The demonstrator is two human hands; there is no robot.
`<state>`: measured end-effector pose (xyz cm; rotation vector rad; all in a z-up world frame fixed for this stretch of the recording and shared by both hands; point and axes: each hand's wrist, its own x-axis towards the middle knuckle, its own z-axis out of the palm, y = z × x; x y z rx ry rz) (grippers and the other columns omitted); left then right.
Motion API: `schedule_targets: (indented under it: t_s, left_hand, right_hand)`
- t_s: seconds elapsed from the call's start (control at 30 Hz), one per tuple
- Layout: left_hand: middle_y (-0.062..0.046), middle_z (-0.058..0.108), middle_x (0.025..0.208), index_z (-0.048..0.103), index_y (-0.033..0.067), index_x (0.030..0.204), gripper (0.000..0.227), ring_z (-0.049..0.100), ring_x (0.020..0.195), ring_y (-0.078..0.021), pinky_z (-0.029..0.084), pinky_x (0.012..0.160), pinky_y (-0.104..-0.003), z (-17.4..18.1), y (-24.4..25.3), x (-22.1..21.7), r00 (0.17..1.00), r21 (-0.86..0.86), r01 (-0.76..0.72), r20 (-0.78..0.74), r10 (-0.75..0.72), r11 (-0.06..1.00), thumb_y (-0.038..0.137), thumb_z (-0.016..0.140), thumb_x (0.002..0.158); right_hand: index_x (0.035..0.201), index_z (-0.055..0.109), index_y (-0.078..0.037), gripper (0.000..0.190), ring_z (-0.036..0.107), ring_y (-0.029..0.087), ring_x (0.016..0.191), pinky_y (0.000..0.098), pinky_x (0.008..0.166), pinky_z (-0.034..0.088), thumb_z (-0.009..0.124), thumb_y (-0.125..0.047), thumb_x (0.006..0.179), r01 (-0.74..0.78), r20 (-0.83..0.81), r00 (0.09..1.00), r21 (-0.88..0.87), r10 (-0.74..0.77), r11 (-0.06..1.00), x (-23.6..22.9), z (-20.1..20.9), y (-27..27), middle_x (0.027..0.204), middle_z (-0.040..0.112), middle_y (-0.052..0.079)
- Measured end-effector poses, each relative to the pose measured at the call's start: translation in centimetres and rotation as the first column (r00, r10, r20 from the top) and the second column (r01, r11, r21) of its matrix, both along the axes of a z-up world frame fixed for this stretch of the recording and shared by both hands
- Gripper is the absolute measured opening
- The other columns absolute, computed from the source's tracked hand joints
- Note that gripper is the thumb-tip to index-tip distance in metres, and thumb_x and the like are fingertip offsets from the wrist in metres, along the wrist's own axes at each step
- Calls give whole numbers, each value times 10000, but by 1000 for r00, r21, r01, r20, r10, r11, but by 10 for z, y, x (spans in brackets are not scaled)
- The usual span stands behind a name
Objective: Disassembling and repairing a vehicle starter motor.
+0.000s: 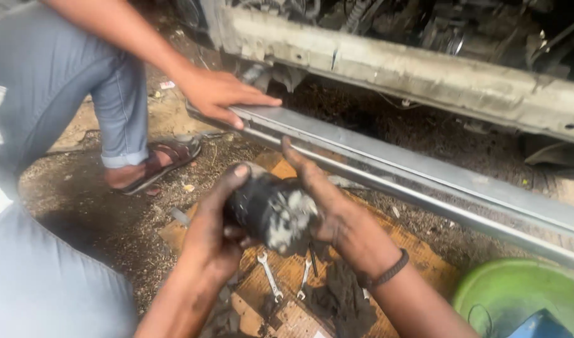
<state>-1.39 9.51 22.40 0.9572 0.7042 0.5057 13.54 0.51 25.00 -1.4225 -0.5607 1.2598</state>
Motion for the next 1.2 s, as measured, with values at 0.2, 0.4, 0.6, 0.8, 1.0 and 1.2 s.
schedule_targets:
  t_s: [0.2,0.4,0.6,0.8,1.0,1.2]
  left_hand:
    - [-56,712,945,654,107,1132,510,593,585,-95,418,391,-221,93,20,59,940,-189,110,339,-40,976,522,724,845]
    - [-105,698,940,667,85,1112,597,693,718,-181,526,470,-249,81,-10,125,963,-223,226,197,-184,948,526,772,722]
    - [-193,673,1135,477,79,1341,938,684,929,-256,570,667,-302,105,-51,178,901,-85,430,100,-422,899,497,871,600]
    - [-252,577,1215,335,0,1384,1082,627,1201,-367,666,863,-438,123,-81,228,840,-10,540,68,-539,841,495,852,573]
    - [-235,644,1113,528,-79,1264,990,688,1114,-357,682,764,-465,147,-95,272,759,186,624,84,-645,759,543,831,557]
    - [-161,685,922,622,-74,1166,886,652,785,-232,548,551,-327,140,-112,304,831,112,514,181,-526,851,577,818,598]
  right_hand:
    - [1478,395,13,940,734,440,1012,452,774,648,362,-740,916,-48,-372,914,294,161,954,17,106,-10,1308,607,345]
    - [1392,528,33,984,756,458,914,388,718,656,308,-784,890,358,-324,905,230,-275,905,31,115,-63,1248,656,386]
    - [1371,420,45,1144,742,514,1015,422,719,619,424,-916,752,772,-492,624,273,-607,574,62,70,-118,1264,577,408]
    - [1419,311,88,1134,673,474,1104,442,851,623,583,-809,781,737,-530,665,578,-527,349,110,31,-153,1287,500,389]
    - [1425,375,42,943,731,400,959,380,717,660,576,-690,866,782,-433,555,563,-711,267,152,48,-155,1220,586,335]
    - [1281,543,74,892,754,268,641,285,536,631,419,-720,894,743,-164,624,425,-764,516,191,96,-157,933,728,280]
